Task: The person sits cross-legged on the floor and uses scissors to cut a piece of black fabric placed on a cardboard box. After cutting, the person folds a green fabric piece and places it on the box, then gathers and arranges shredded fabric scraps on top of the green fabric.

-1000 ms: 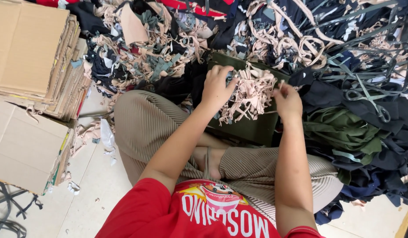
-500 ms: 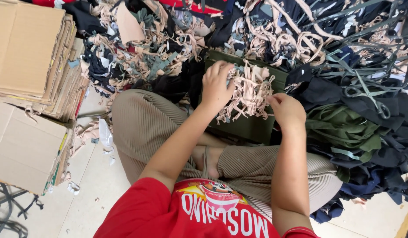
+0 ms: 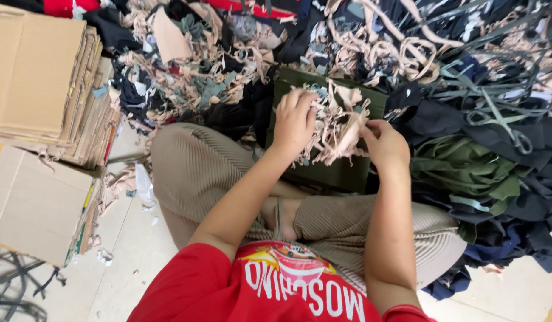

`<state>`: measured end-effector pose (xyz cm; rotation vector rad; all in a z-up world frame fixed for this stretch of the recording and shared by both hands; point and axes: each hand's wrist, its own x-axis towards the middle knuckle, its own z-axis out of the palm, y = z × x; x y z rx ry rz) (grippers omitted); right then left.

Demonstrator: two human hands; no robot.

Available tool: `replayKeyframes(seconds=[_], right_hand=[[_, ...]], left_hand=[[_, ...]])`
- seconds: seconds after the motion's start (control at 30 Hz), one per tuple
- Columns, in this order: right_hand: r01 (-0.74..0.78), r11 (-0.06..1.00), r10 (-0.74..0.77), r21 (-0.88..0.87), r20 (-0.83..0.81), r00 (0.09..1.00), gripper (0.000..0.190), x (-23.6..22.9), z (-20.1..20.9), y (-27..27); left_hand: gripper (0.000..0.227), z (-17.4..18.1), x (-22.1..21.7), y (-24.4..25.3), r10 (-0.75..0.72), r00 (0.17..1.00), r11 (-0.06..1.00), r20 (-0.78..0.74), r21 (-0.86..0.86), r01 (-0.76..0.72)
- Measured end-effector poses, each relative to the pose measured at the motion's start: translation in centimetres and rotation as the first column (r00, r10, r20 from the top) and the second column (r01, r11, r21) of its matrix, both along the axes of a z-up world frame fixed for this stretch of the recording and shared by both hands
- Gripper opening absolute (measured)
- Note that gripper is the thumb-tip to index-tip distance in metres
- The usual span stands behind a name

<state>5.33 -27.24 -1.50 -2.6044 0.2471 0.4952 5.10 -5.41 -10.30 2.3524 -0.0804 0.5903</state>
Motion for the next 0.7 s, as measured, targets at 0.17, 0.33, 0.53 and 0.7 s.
replayKeyframes(seconds=[0.17,0.33,0.53,0.7], right_hand=[[0.100,0.995,-0.101,0.024,0.070,0.992,0.058,0.7,-3.3,0.0],[0.187,0.715,-0.337,0.674,0.098,0.937,0.026,2.5,-10.0,-2.3],[0.257,0.347,-0.373,0.902,-0.119,0.920,0.016,2.2,-5.0,-2.8],[0.226,0.436,-0.383,0.871,-0.048,0.922,0.020,2.1,-2.1,-3.3]], left_hand=[[0.013,0.1,-1.5,-1.5,-0.039,0.999,0.999,0.037,0.006,0.039],[0.053,1.7,-4.1,-4.7,-0.227,0.965,0.972,-0.133,0.036,0.233],[0.031,2.5,-1.3,-3.7,-0.493,0.809,0.765,-0.320,-0.602,0.228],[0.036,6.3,5.9,-2.5,-0.516,0.827,0.757,-0.222,-0.570,0.319]])
